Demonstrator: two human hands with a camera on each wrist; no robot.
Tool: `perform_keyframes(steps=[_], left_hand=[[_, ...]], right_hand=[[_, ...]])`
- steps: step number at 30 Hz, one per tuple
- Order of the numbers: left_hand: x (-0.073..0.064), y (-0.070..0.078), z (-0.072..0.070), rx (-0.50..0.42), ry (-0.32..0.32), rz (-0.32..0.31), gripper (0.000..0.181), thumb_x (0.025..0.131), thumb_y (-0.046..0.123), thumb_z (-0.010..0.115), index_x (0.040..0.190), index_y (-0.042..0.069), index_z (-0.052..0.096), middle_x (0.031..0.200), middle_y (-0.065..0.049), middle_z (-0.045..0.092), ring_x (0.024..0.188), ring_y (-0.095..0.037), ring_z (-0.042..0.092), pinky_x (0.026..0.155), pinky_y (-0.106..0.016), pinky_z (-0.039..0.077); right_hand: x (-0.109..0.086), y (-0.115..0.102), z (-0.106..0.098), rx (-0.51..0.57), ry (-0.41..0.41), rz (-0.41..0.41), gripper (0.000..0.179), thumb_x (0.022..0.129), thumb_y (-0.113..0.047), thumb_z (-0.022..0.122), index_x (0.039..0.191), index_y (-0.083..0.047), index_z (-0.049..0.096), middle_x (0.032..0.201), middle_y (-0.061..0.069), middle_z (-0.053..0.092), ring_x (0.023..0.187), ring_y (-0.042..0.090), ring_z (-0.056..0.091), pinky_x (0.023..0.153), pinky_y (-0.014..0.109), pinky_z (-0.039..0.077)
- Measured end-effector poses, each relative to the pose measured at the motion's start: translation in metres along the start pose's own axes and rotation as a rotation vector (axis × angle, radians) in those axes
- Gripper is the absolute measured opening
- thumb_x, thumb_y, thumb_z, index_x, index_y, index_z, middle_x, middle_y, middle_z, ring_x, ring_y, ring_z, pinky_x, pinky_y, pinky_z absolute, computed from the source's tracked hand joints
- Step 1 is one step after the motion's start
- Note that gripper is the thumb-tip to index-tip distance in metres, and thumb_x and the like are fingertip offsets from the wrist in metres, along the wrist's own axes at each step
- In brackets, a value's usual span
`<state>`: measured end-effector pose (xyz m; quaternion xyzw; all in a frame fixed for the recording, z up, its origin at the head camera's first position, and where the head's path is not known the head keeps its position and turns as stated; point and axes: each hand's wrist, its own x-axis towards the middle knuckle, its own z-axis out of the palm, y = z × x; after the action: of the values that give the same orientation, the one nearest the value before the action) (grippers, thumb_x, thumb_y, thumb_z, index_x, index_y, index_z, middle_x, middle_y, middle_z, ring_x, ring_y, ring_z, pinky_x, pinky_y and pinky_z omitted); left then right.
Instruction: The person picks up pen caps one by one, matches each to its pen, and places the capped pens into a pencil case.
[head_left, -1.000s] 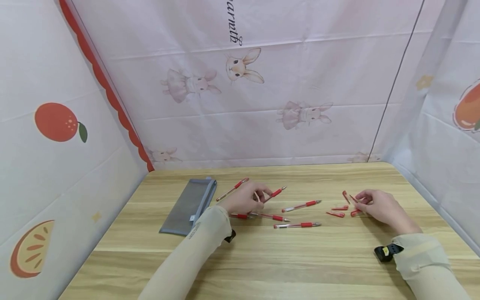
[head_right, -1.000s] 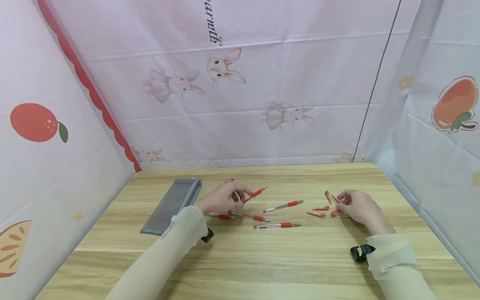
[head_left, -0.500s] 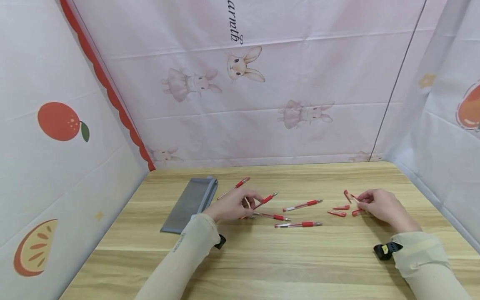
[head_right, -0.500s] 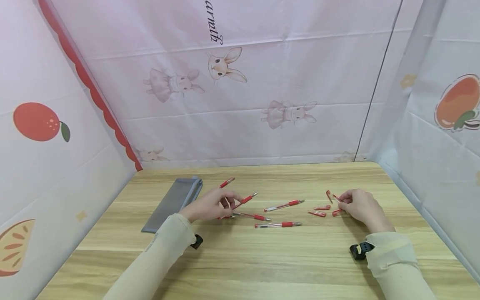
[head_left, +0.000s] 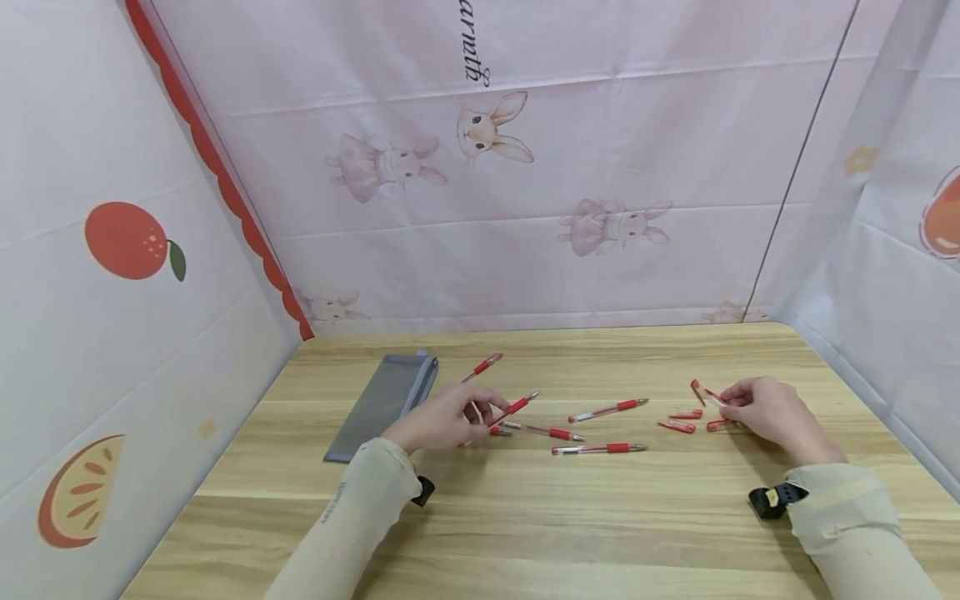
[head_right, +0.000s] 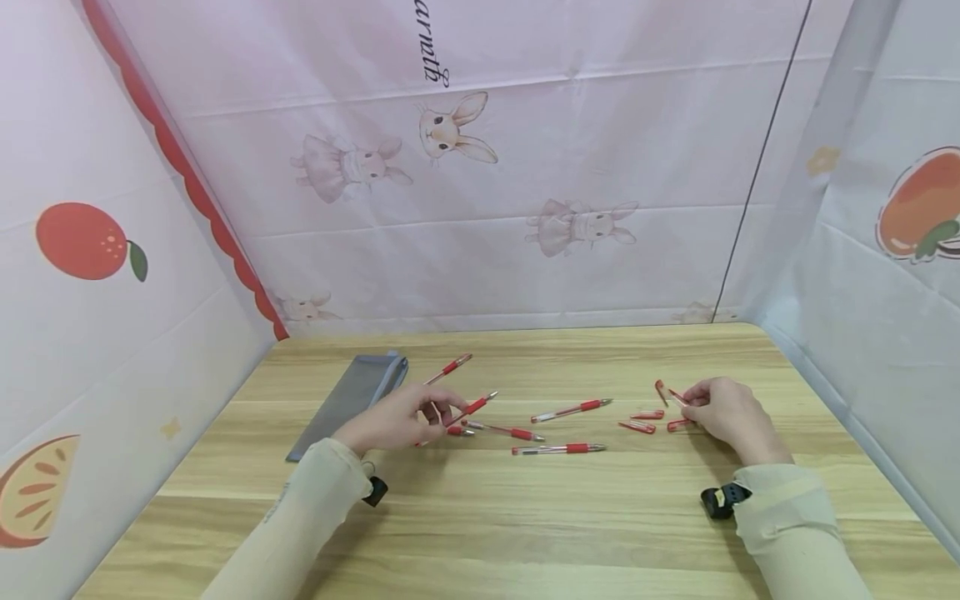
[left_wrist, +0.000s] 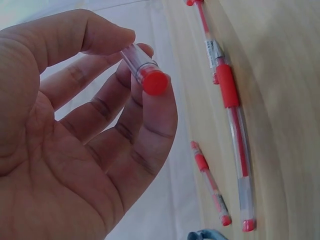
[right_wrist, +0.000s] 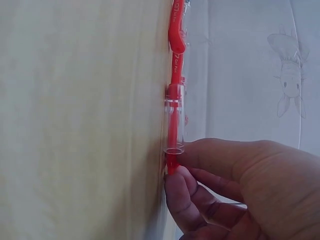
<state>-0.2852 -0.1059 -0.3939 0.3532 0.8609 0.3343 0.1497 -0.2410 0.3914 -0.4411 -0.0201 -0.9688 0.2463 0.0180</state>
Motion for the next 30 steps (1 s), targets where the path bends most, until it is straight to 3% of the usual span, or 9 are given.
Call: perform_keyframes(steps=[15, 23, 30], left_hand=[[-0.014, -0.002, -0.005, 0.023, 0.01, -0.032, 0.039, 0.097, 0.0, 0.071, 0.133, 0.015, 0.073, 0.103, -0.003, 0.072, 0.088, -0.014, 0.067, 0.079, -0.029, 0.058], [-0.017, -0.006, -0.005, 0.007, 0.031, -0.042, 0.038, 0.098, 0.0, 0.073, 0.133, 0.016, 0.073, 0.102, 0.0, 0.072, 0.086, -0.016, 0.066, 0.072, -0.03, 0.057], [-0.017, -0.009, -0.004, -0.009, 0.029, -0.027, 0.037, 0.098, 0.0, 0.072, 0.134, 0.011, 0.073, 0.104, -0.008, 0.073, 0.087, -0.016, 0.066, 0.074, -0.029, 0.056]], right_hand=[[-0.003, 0.008, -0.001, 0.001, 0.016, 0.023, 0.031, 0.097, -0.02, 0.076, 0.113, 0.007, 0.077, 0.091, 0.014, 0.078, 0.084, 0.024, 0.062, 0.075, 0.039, 0.044], [-0.009, 0.011, -0.003, 0.038, 0.066, 0.026, 0.033, 0.094, -0.023, 0.077, 0.113, 0.004, 0.079, 0.096, 0.016, 0.08, 0.082, 0.021, 0.06, 0.073, 0.033, 0.043], [-0.013, 0.013, -0.007, 0.076, 0.062, 0.021, 0.034, 0.101, -0.025, 0.071, 0.117, 0.005, 0.077, 0.101, 0.019, 0.078, 0.082, 0.018, 0.06, 0.072, 0.032, 0.046]])
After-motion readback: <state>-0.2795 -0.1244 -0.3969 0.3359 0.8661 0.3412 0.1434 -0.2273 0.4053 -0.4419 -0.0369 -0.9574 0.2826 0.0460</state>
